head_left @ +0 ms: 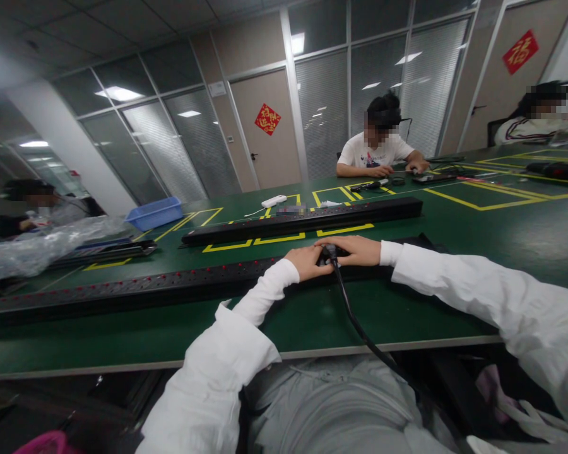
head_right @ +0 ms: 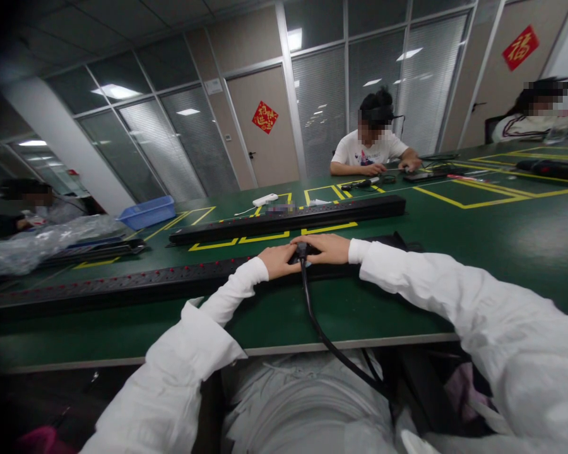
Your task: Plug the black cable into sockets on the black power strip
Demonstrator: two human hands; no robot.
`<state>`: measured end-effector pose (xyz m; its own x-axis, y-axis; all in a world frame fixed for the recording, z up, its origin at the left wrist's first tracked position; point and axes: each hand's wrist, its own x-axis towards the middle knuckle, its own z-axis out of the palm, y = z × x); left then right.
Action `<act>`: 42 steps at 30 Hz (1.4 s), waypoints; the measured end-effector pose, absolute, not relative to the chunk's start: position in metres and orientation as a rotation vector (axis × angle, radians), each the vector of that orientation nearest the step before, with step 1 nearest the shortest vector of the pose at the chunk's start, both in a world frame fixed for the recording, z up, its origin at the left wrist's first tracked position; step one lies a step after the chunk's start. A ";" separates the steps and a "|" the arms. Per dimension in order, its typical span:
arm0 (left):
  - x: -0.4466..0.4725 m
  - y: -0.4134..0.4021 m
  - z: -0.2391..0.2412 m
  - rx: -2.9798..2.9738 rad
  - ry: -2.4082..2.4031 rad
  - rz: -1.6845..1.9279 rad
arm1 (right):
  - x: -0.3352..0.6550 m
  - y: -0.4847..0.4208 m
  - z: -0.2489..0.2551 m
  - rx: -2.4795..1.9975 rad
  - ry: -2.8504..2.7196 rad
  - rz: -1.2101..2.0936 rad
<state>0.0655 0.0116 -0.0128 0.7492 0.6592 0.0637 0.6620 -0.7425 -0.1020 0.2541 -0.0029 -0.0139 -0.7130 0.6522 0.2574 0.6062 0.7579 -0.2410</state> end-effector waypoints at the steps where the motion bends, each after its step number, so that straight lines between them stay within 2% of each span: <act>1: 0.065 0.012 -0.013 -2.823 -1.070 -0.033 | 0.254 -0.003 -0.014 -0.970 -2.631 0.196; 42: 0.064 0.013 -0.013 -2.855 -1.047 -0.040 | 0.253 -0.005 -0.011 -0.982 -2.635 0.187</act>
<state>0.0640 0.0130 -0.0129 0.7631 0.6436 0.0591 0.6462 -0.7584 -0.0850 0.2530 -0.0050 -0.0115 -0.7114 0.6560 0.2521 0.6139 0.7547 -0.2313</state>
